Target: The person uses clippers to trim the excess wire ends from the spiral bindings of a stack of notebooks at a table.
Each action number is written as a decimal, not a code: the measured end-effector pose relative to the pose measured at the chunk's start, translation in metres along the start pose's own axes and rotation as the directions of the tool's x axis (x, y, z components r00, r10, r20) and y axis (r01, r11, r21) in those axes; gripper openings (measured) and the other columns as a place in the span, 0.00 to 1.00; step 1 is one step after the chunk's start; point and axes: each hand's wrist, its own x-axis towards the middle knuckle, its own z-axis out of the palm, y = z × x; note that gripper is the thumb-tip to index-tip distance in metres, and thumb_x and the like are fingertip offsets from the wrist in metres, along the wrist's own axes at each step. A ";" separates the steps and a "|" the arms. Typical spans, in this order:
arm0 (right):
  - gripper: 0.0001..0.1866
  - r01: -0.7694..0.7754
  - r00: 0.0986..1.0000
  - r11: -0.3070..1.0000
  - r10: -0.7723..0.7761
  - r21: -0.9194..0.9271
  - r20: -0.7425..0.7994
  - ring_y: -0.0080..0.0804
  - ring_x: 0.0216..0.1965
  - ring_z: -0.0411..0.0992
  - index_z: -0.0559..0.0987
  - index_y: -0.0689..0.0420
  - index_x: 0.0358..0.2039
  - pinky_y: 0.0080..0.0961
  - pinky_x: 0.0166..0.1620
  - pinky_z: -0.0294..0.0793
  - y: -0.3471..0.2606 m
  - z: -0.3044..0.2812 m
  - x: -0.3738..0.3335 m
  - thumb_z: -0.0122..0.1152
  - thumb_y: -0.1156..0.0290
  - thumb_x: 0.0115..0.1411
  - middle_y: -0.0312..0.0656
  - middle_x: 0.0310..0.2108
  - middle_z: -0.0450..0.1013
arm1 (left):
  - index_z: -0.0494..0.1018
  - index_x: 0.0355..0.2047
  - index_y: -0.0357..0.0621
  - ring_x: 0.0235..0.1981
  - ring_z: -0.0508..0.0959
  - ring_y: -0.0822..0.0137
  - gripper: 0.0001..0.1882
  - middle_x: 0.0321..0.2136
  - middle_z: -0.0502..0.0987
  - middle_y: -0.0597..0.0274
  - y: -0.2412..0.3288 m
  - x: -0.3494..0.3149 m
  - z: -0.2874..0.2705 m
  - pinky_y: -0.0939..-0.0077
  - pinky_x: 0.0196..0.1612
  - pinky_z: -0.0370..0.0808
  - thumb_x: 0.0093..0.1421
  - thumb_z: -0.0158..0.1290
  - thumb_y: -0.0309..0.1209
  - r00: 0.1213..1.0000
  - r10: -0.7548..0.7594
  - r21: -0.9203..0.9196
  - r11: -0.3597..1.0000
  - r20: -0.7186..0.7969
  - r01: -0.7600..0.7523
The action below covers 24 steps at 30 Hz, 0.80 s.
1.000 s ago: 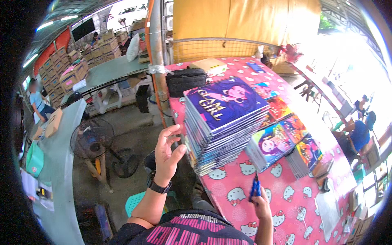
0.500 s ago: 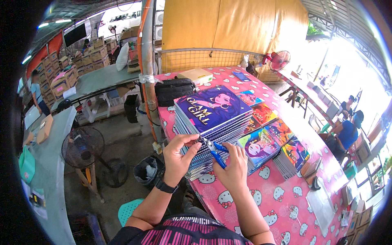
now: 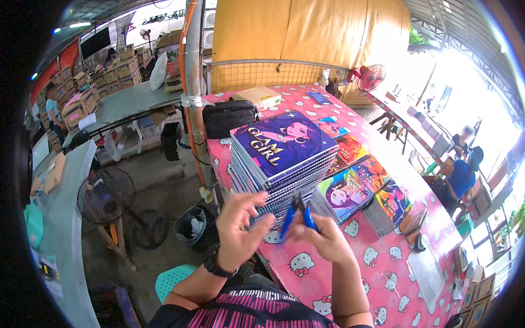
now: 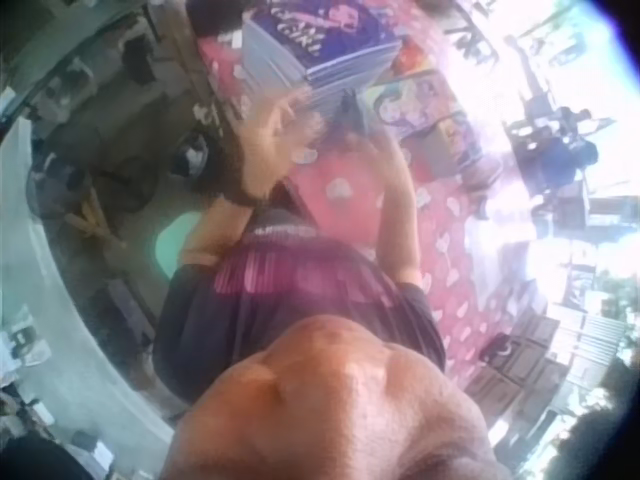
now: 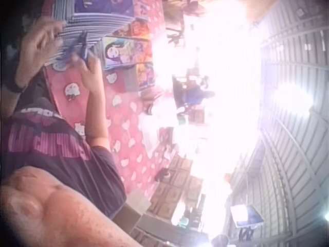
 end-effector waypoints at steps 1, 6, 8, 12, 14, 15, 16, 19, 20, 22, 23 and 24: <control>0.15 0.027 0.998 0.993 -0.033 0.116 0.052 0.25 0.30 0.74 0.72 0.67 0.42 0.23 0.35 0.74 0.005 0.003 -0.004 0.55 0.67 0.62 0.42 0.32 0.74 | 0.75 0.40 0.37 0.29 0.74 0.69 0.13 0.30 0.73 0.60 -0.001 -0.007 0.003 0.77 0.31 0.70 0.54 0.59 0.26 0.994 -0.015 -0.047 0.999 0.110 0.020; 0.28 0.129 0.977 0.990 -0.136 -0.055 -0.161 0.35 0.39 0.73 0.68 0.67 0.46 0.30 0.43 0.72 0.034 0.023 -0.001 0.65 0.60 0.53 0.45 0.36 0.72 | 0.76 0.37 0.36 0.25 0.71 0.77 0.13 0.28 0.72 0.63 -0.008 -0.019 0.005 0.83 0.24 0.66 0.53 0.61 0.30 0.964 -0.108 -0.071 0.989 0.243 0.129; 0.43 0.145 0.908 0.890 -0.294 -0.433 -0.299 0.42 0.47 0.67 0.64 0.64 0.52 0.37 0.50 0.67 0.043 0.033 0.003 0.74 0.56 0.41 0.51 0.44 0.67 | 0.78 0.36 0.37 0.22 0.71 0.79 0.13 0.27 0.71 0.65 -0.016 -0.021 0.008 0.85 0.21 0.66 0.52 0.63 0.31 0.979 -0.154 -0.078 0.983 0.132 0.165; 0.50 0.219 0.856 0.813 -0.426 -0.540 -0.293 0.45 0.50 0.64 0.61 0.64 0.56 0.38 0.53 0.64 0.031 0.049 0.003 0.76 0.60 0.34 0.53 0.50 0.63 | 0.78 0.36 0.38 0.27 0.75 0.74 0.12 0.29 0.75 0.61 -0.007 -0.022 0.010 0.81 0.27 0.73 0.53 0.62 0.31 0.914 -0.322 -0.127 0.924 0.248 0.361; 0.47 0.186 0.891 0.811 -0.378 -0.555 -0.253 0.46 0.52 0.63 0.60 0.64 0.57 0.38 0.55 0.62 0.034 0.041 0.004 0.72 0.66 0.35 0.54 0.51 0.62 | 0.78 0.35 0.37 0.28 0.77 0.69 0.12 0.31 0.76 0.58 -0.005 -0.022 0.011 0.77 0.30 0.74 0.53 0.61 0.31 0.920 -0.206 -0.035 0.973 0.332 0.230; 0.46 0.172 0.906 0.809 -0.355 -0.563 -0.232 0.46 0.53 0.63 0.59 0.64 0.57 0.38 0.55 0.62 0.036 0.039 0.005 0.70 0.69 0.36 0.54 0.51 0.62 | 0.78 0.35 0.37 0.29 0.77 0.66 0.11 0.33 0.77 0.57 -0.004 -0.022 0.012 0.75 0.32 0.74 0.53 0.60 0.31 0.915 -0.148 0.007 0.988 0.375 0.157; 0.37 0.191 0.872 0.823 -0.393 -0.536 -0.293 0.42 0.46 0.68 0.63 0.64 0.53 0.33 0.51 0.66 0.038 0.044 0.006 0.64 0.74 0.40 0.51 0.44 0.67 | 0.78 0.33 0.37 0.30 0.78 0.60 0.10 0.35 0.77 0.54 -0.006 -0.026 0.013 0.71 0.35 0.74 0.53 0.60 0.32 0.955 -0.047 0.112 0.994 0.294 0.014; 0.26 0.084 0.867 0.971 -0.182 -0.223 -0.464 0.34 0.34 0.72 0.68 0.64 0.46 0.26 0.41 0.70 0.049 0.032 0.001 0.62 0.76 0.43 0.45 0.33 0.71 | 0.78 0.33 0.39 0.31 0.77 0.59 0.10 0.36 0.77 0.55 -0.004 -0.008 -0.005 0.69 0.36 0.73 0.52 0.61 0.30 0.973 0.011 0.180 0.982 0.229 -0.054; 0.19 0.042 0.832 0.956 -0.194 -0.291 -0.519 0.28 0.26 0.70 0.70 0.63 0.40 0.21 0.33 0.69 0.049 0.029 0.004 0.61 0.77 0.46 0.41 0.25 0.70 | 0.77 0.36 0.41 0.35 0.77 0.59 0.13 0.37 0.77 0.56 -0.002 0.001 -0.009 0.68 0.39 0.72 0.50 0.62 0.29 0.985 0.075 0.196 0.975 0.158 -0.105; 0.19 0.006 0.833 0.892 -0.255 -0.453 -0.491 0.28 0.25 0.68 0.70 0.62 0.40 0.22 0.32 0.68 0.044 0.029 0.013 0.62 0.76 0.46 0.41 0.25 0.70 | 0.73 0.42 0.39 0.38 0.74 0.55 0.18 0.36 0.76 0.55 -0.014 0.015 -0.009 0.66 0.43 0.70 0.51 0.61 0.29 0.988 0.147 0.242 0.958 0.049 -0.154; 0.19 -0.007 0.836 0.849 -0.285 -0.528 -0.469 0.28 0.25 0.68 0.71 0.62 0.40 0.22 0.31 0.68 0.040 0.030 0.019 0.62 0.75 0.46 0.42 0.25 0.69 | 0.73 0.42 0.39 0.38 0.74 0.54 0.18 0.36 0.76 0.55 -0.020 0.020 -0.008 0.66 0.43 0.69 0.50 0.61 0.29 0.989 0.149 0.237 0.960 0.016 -0.148; 0.21 -0.033 0.848 0.826 -0.275 -0.563 -0.453 0.33 0.29 0.69 0.71 0.60 0.42 0.26 0.35 0.69 0.032 0.033 0.024 0.64 0.73 0.45 0.43 0.28 0.69 | 0.74 0.41 0.39 0.35 0.75 0.56 0.17 0.34 0.76 0.55 -0.027 0.022 -0.006 0.68 0.39 0.71 0.50 0.61 0.26 0.993 0.121 0.214 0.969 0.007 -0.120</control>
